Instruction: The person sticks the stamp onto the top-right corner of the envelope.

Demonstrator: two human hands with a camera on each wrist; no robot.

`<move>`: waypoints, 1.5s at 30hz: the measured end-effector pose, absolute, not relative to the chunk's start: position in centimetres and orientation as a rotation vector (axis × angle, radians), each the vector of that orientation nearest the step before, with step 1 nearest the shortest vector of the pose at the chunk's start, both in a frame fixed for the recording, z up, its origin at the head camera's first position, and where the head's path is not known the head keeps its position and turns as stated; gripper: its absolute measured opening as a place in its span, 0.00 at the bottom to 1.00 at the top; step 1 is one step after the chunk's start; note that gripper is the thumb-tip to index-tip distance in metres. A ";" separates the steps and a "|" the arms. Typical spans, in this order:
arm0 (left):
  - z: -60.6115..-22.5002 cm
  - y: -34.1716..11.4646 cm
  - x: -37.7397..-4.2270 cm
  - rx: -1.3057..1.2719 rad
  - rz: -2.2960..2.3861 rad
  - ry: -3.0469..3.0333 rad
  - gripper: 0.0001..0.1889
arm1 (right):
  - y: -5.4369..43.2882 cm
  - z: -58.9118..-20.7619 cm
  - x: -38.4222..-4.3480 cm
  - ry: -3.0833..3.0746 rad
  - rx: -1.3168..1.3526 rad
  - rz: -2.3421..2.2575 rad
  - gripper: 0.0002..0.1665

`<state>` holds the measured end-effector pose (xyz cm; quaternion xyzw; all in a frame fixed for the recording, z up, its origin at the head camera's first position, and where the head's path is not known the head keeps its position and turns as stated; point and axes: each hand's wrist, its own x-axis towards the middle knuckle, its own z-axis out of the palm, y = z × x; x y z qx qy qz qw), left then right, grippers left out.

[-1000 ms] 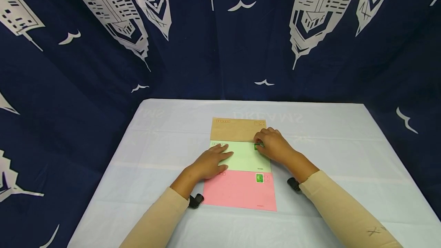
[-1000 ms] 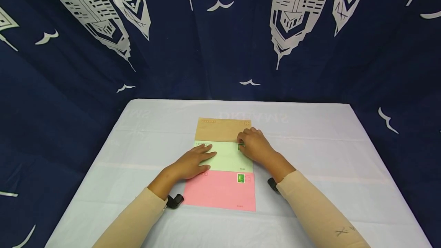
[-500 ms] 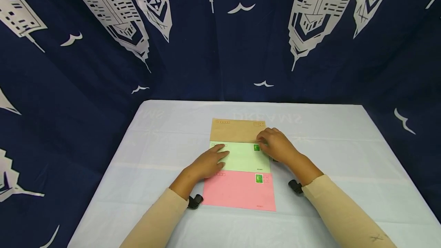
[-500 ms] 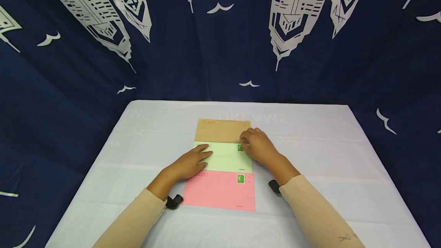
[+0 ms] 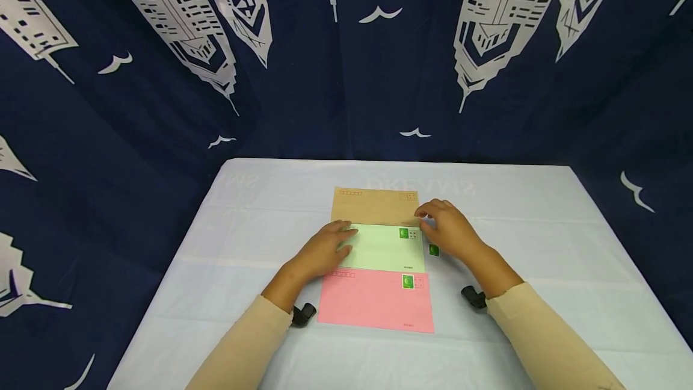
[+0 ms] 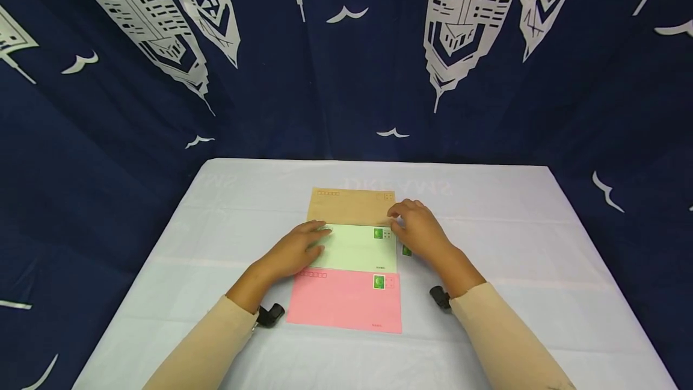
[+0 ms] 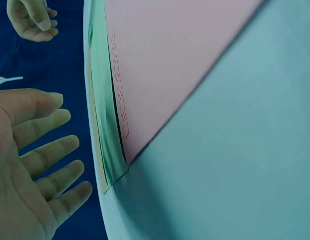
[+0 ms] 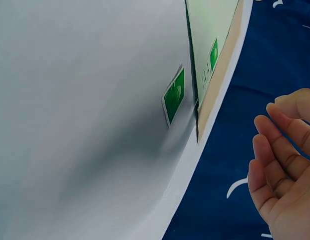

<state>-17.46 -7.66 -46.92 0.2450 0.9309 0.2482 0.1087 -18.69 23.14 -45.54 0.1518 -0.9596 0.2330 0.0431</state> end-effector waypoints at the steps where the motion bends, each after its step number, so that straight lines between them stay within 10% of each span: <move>1: -46.9 -7.7 -17.5 0.721 0.740 2.745 0.24 | 23.3 -45.5 -18.7 -2.938 0.458 0.713 0.12; 45: -46.7 -6.8 -23.1 0.694 0.649 2.818 0.27 | 26.2 -46.8 -16.1 -3.040 0.322 0.855 0.17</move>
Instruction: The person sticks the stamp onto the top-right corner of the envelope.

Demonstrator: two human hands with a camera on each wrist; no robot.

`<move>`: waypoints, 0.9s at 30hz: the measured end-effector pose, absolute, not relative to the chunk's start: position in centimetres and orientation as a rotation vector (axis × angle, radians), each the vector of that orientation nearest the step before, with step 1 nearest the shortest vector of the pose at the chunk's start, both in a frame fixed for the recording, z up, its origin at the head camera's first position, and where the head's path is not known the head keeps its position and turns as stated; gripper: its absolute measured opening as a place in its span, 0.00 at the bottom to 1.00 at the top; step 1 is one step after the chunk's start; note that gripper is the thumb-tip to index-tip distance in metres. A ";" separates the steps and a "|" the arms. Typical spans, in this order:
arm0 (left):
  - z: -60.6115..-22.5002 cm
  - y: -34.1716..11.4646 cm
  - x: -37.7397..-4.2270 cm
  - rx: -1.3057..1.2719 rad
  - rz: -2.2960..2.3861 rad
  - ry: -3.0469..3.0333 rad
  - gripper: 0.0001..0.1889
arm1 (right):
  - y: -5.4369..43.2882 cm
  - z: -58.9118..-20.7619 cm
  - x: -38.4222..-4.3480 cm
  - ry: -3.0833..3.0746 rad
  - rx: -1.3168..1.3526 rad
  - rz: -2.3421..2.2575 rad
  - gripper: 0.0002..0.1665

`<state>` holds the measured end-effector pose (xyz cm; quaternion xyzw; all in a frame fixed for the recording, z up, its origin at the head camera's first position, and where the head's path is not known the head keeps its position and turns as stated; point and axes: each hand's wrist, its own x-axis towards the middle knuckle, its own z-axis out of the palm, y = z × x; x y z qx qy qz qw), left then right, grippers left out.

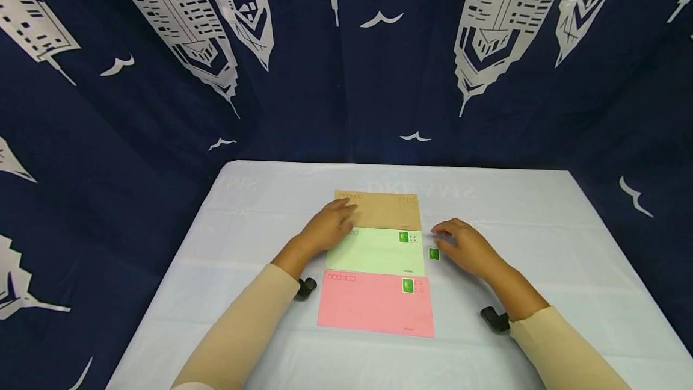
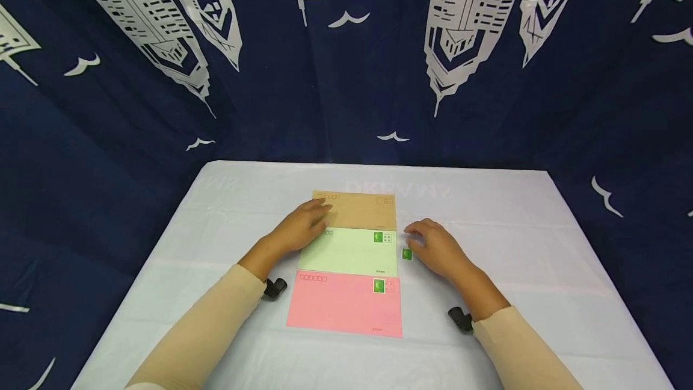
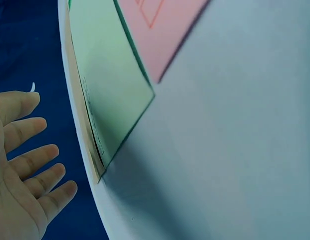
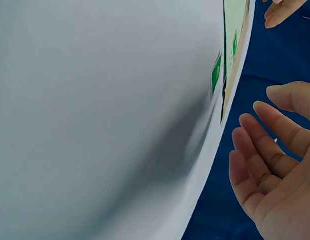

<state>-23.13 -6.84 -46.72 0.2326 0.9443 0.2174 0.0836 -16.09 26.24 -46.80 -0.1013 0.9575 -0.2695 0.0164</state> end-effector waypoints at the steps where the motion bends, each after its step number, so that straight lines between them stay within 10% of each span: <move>1: -46.7 -6.8 -23.2 0.701 0.637 2.815 0.27 | 26.3 -46.9 -16.0 2.966 -0.310 -0.844 0.17; 27: -47.6 -5.9 -25.7 0.683 0.556 2.727 0.25 | 26.8 -48.3 -15.8 2.877 -0.190 -0.756 0.15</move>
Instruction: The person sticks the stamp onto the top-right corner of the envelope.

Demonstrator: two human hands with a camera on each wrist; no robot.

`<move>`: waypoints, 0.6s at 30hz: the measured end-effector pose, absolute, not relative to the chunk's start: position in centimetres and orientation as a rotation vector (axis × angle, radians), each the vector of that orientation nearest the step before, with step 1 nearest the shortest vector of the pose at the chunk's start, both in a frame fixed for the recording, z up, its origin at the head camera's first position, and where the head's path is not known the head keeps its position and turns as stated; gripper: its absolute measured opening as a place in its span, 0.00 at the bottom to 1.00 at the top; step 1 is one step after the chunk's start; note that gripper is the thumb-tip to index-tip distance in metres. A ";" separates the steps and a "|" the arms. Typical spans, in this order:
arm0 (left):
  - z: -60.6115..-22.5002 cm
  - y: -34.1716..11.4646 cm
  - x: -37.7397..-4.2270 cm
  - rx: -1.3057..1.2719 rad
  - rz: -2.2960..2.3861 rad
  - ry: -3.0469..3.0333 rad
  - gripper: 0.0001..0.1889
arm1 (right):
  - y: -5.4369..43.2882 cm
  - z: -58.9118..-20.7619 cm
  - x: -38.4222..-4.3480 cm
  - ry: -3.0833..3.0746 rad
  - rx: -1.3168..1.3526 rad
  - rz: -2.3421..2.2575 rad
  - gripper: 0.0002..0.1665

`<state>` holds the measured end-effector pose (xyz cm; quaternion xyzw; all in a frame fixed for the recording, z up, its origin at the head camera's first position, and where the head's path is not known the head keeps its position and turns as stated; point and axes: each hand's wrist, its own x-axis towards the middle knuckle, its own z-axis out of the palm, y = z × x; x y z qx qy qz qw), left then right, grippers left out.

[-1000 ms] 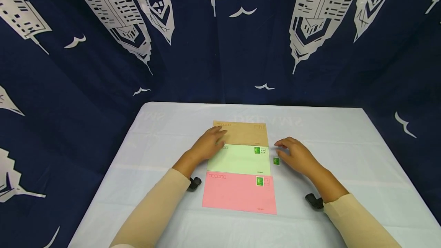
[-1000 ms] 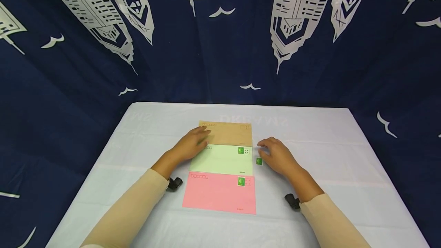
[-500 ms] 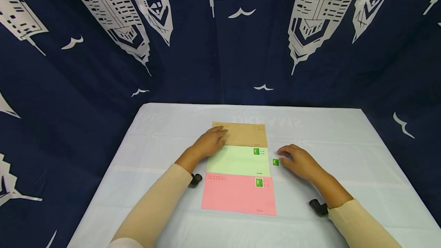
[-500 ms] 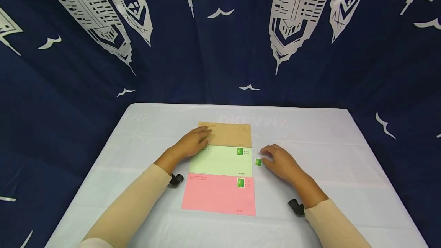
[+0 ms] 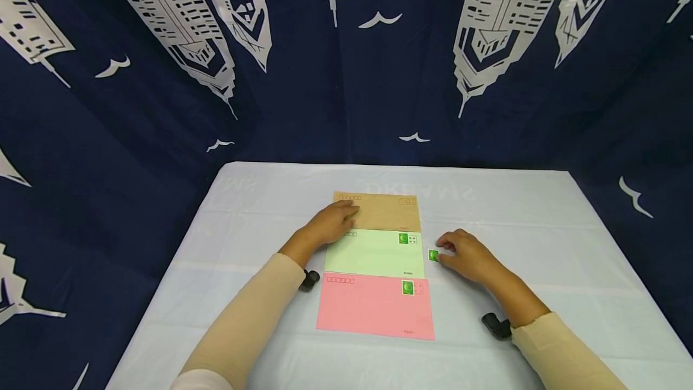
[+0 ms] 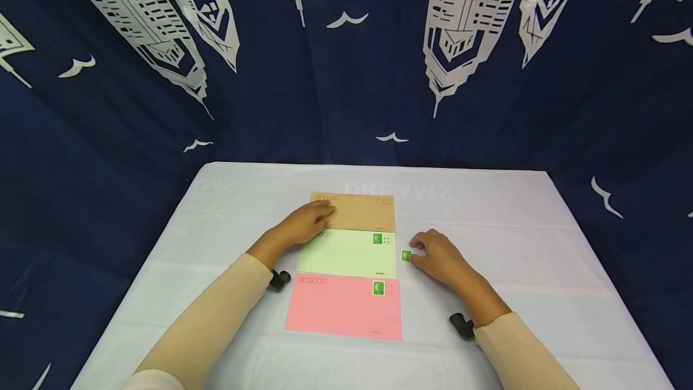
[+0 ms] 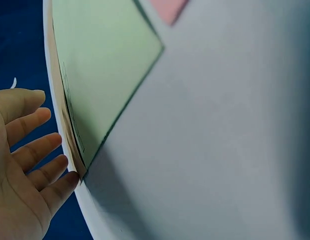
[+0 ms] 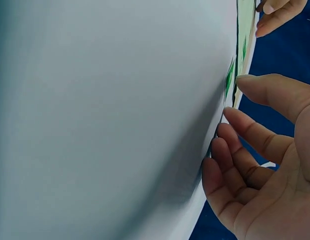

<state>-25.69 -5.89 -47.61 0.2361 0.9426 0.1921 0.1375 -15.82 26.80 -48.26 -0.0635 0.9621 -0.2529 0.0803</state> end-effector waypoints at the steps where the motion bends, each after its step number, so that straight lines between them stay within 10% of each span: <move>1: -47.6 -5.9 -25.7 0.682 0.554 2.727 0.25 | 26.8 -48.3 -15.9 2.874 -0.182 -0.756 0.15; 18: -47.6 -5.6 -26.1 0.705 0.436 2.744 0.24 | 26.3 -48.2 -16.0 2.854 -0.152 -0.796 0.12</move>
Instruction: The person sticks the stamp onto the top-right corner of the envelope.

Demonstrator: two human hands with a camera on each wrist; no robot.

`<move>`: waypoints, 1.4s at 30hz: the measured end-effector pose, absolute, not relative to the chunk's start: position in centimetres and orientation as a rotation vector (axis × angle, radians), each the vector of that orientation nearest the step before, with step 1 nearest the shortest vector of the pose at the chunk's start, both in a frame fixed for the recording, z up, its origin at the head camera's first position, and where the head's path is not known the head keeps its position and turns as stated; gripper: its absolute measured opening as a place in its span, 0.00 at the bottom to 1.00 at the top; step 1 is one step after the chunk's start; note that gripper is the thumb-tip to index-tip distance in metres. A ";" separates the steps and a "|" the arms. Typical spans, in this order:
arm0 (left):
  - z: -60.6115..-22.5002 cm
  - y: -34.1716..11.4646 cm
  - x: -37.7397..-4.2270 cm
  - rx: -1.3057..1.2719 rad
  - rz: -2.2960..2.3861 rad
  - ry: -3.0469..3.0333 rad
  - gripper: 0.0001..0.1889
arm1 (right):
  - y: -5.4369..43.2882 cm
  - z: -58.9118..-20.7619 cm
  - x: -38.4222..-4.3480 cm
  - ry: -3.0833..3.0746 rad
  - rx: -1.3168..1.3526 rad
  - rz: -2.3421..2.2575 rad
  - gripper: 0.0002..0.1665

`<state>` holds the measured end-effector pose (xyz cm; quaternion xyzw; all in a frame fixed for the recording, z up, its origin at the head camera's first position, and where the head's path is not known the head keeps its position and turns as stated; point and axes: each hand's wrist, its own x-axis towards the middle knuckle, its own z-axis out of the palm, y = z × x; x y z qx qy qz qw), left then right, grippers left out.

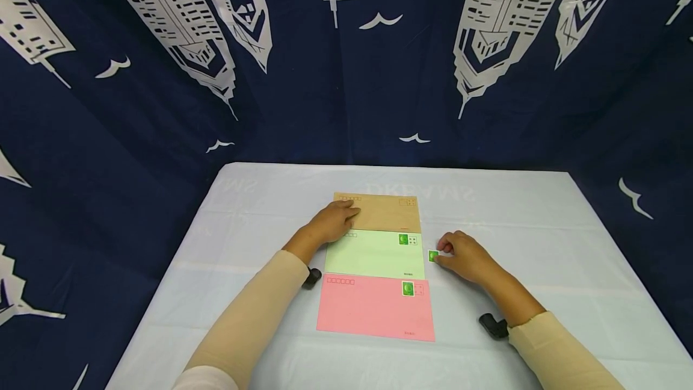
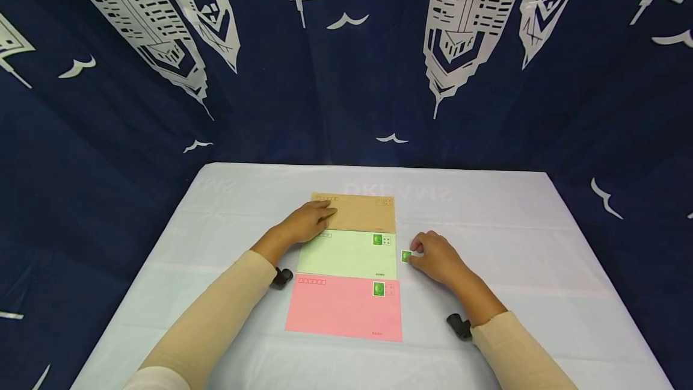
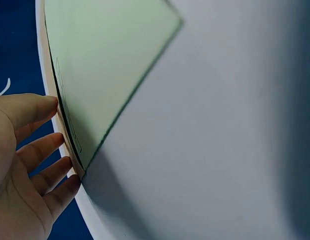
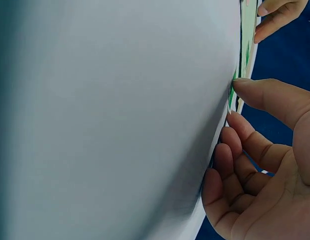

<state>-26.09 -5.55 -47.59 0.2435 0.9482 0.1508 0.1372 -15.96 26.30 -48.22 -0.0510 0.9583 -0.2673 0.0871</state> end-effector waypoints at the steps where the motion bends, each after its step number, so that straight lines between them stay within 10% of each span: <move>1: -47.6 -5.5 -26.1 0.705 0.431 2.747 0.24 | 26.3 -48.2 -16.0 2.850 -0.148 -0.804 0.12; 42: -47.1 -5.0 -26.0 0.637 0.403 2.719 0.26 | 27.6 -47.3 -17.4 2.713 0.016 -1.198 0.09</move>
